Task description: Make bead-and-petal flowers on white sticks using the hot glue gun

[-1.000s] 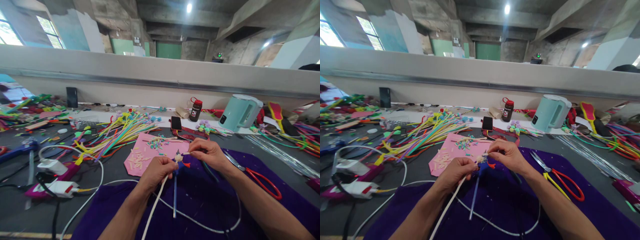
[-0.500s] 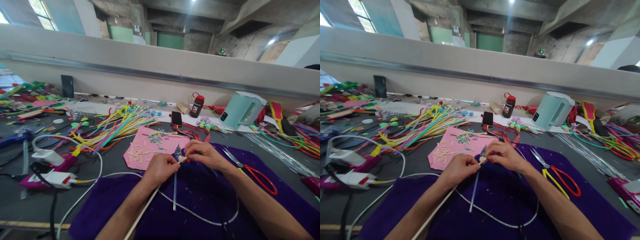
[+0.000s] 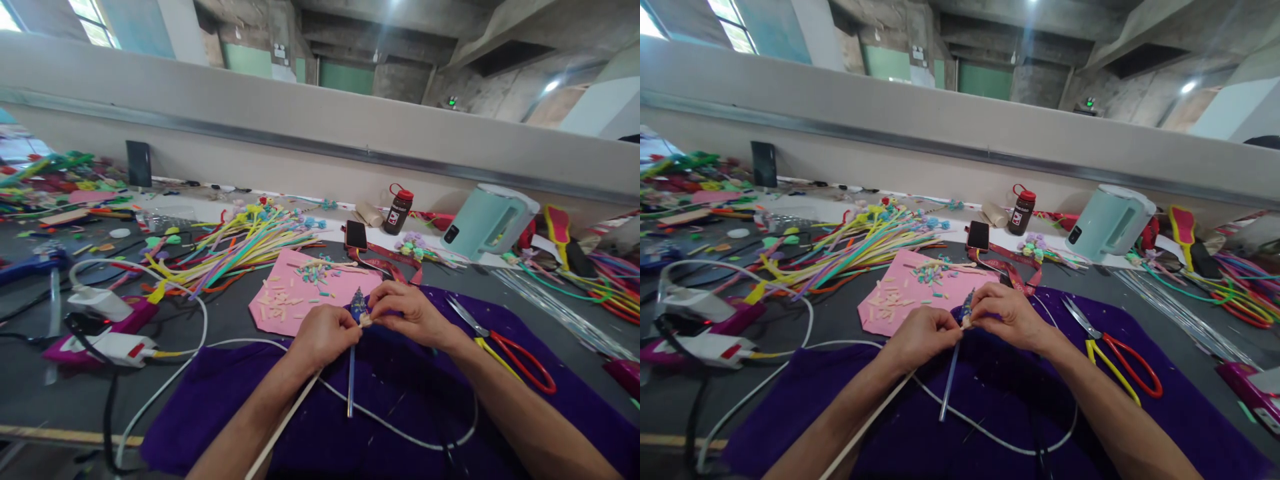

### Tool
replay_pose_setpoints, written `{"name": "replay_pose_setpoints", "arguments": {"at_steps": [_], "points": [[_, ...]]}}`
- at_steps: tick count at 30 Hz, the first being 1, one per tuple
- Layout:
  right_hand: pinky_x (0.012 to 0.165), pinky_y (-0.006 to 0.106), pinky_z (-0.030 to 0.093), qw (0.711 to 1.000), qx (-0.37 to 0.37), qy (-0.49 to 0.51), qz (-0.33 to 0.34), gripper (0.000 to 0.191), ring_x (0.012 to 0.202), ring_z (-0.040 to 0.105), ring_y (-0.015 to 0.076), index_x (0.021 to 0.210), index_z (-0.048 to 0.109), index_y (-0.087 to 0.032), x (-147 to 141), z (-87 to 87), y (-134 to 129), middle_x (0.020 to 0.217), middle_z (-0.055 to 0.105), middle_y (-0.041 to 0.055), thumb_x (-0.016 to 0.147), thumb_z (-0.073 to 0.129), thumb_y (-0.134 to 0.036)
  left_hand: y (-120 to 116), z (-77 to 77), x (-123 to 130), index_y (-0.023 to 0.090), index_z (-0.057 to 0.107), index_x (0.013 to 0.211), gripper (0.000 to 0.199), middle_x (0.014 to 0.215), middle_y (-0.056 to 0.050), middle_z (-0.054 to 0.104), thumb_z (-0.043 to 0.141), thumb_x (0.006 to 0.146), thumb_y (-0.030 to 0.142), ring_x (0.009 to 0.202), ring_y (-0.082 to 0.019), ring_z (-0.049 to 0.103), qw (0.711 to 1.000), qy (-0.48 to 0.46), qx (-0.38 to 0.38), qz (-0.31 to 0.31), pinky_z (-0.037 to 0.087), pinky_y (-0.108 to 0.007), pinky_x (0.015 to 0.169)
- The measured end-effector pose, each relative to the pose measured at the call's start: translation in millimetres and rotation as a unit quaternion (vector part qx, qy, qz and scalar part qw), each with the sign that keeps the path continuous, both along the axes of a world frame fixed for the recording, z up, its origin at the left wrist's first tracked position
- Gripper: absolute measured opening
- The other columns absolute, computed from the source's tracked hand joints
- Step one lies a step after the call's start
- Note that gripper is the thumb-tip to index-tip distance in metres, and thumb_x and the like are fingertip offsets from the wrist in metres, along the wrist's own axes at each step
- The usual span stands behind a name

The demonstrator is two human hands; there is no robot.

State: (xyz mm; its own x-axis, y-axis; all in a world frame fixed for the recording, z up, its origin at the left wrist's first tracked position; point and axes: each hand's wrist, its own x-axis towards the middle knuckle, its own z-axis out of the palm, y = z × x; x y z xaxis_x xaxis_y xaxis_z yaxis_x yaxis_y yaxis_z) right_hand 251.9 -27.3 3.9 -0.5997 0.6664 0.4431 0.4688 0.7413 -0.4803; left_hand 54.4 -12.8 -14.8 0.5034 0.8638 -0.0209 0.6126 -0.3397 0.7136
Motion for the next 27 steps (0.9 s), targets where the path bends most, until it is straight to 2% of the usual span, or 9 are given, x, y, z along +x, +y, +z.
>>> {"name": "replay_pose_setpoints", "arguments": {"at_steps": [14,27], "points": [[0.074,0.030,0.044,0.999,0.035,-0.037,-0.015,0.010,0.085,0.054,0.0157,0.081,0.062,-0.016,-5.4,1.1,-2.7,0.087,0.058,0.0073,0.082,0.052,-0.019,-1.2,0.7,0.7,0.017,0.069,0.066,0.025,0.054,0.000,0.061,0.049,0.066,0.032,0.052,-0.012,0.049,1.000,0.008,0.021,-0.002,0.028,-0.023,0.049],[0.074,0.028,0.043,0.997,0.026,-0.065,-0.021,0.011,0.084,0.053,0.0148,0.081,0.061,-0.016,-5.9,2.5,-3.0,0.087,0.057,0.0070,0.083,0.049,-0.017,-0.9,-2.4,0.2,0.018,0.068,0.067,0.023,0.054,0.001,0.060,0.050,0.068,0.031,0.053,-0.011,0.049,0.999,0.000,0.036,-0.010,0.027,-0.022,0.048]]}}
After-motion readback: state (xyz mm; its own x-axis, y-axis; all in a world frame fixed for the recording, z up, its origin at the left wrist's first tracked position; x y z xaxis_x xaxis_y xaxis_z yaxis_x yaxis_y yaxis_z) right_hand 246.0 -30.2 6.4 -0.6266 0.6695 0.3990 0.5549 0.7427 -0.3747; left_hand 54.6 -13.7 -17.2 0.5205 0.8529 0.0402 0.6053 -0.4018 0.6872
